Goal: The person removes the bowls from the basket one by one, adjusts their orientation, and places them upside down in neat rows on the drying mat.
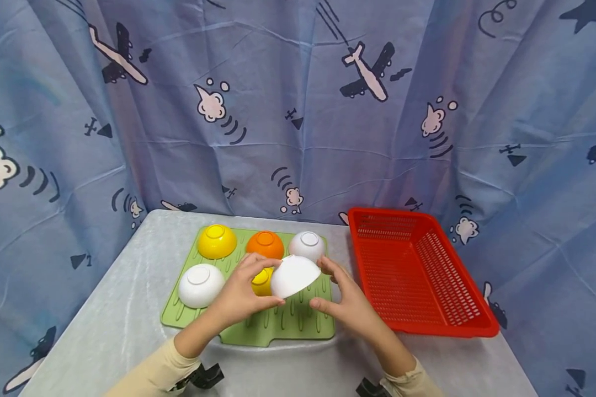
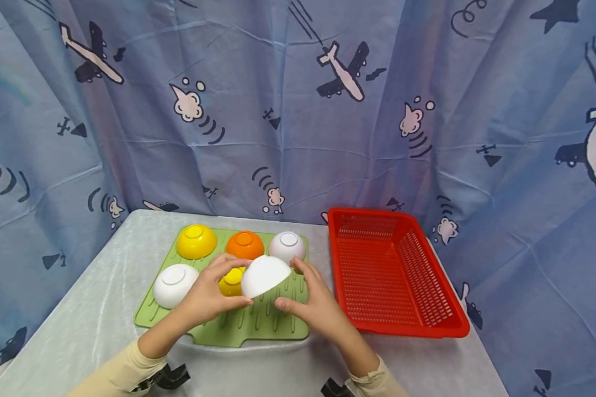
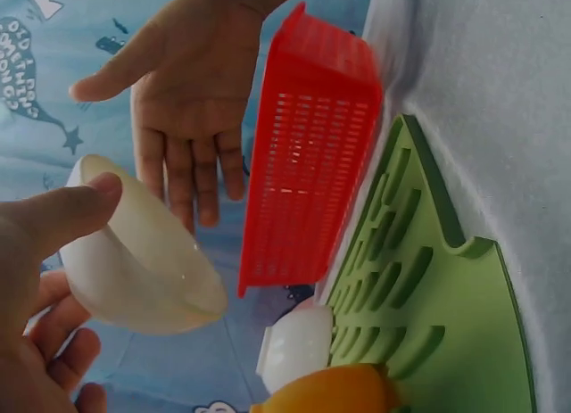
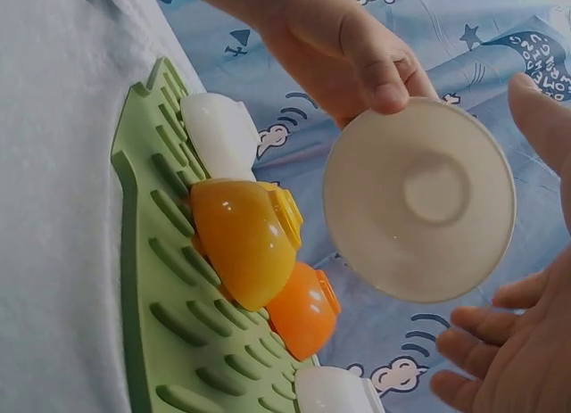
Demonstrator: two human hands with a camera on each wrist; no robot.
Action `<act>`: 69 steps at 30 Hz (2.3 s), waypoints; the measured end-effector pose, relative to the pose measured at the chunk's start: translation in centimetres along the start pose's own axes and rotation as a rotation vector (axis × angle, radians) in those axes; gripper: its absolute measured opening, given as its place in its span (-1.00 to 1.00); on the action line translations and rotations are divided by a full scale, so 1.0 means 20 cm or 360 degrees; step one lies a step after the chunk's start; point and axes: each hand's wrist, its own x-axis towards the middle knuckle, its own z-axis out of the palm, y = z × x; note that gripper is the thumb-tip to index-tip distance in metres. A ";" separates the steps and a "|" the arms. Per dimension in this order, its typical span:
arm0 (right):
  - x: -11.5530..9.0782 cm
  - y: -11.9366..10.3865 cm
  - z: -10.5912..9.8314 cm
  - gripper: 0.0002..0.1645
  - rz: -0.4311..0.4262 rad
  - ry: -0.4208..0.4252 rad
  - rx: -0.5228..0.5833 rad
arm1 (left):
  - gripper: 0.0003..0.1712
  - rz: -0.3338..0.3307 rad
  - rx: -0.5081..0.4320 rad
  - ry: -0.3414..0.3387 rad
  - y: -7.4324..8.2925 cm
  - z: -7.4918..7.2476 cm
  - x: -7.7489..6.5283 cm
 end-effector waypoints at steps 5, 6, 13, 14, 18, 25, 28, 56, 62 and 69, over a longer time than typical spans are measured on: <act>0.01 0.02 0.01 0.14 0.0109 -0.0102 0.0103 | -0.15 0.0173 0.0165 -0.0007 0.01 -0.02 0.01; 0.01 0.02 0.01 0.15 0.0116 -0.0114 0.0122 | -0.14 0.0202 0.0189 -0.0004 0.01 -0.03 0.02; 0.02 0.04 0.03 0.11 0.0145 -0.0161 0.0271 | -0.14 0.0363 0.0189 -0.0010 0.01 -0.07 0.03; 0.02 0.04 0.03 0.11 0.0154 -0.0165 0.0292 | -0.14 0.0384 0.0188 -0.0013 0.01 -0.07 0.03; 0.02 0.04 0.04 0.10 0.0172 -0.0177 0.0357 | -0.14 0.0480 0.0194 -0.0022 0.00 -0.06 0.02; 0.01 0.05 0.07 0.02 0.0259 -0.0148 0.0446 | -0.14 0.0545 0.0200 -0.0058 0.00 -0.04 0.01; 0.00 0.05 0.08 0.01 0.0248 -0.0131 0.0437 | -0.14 0.0580 0.0214 -0.0072 -0.01 -0.03 0.00; 0.00 0.05 0.09 0.09 -0.0005 0.0044 0.0466 | -0.07 -0.0326 -0.0332 -0.0339 -0.02 -0.06 0.03; 0.00 0.04 0.09 0.12 0.0042 0.0045 0.0406 | -0.07 -0.0269 -0.0299 -0.0363 -0.01 -0.07 0.02; -0.01 0.04 0.10 0.14 0.0122 0.0033 0.0333 | -0.03 -0.0248 -0.0270 -0.0340 0.01 -0.10 0.02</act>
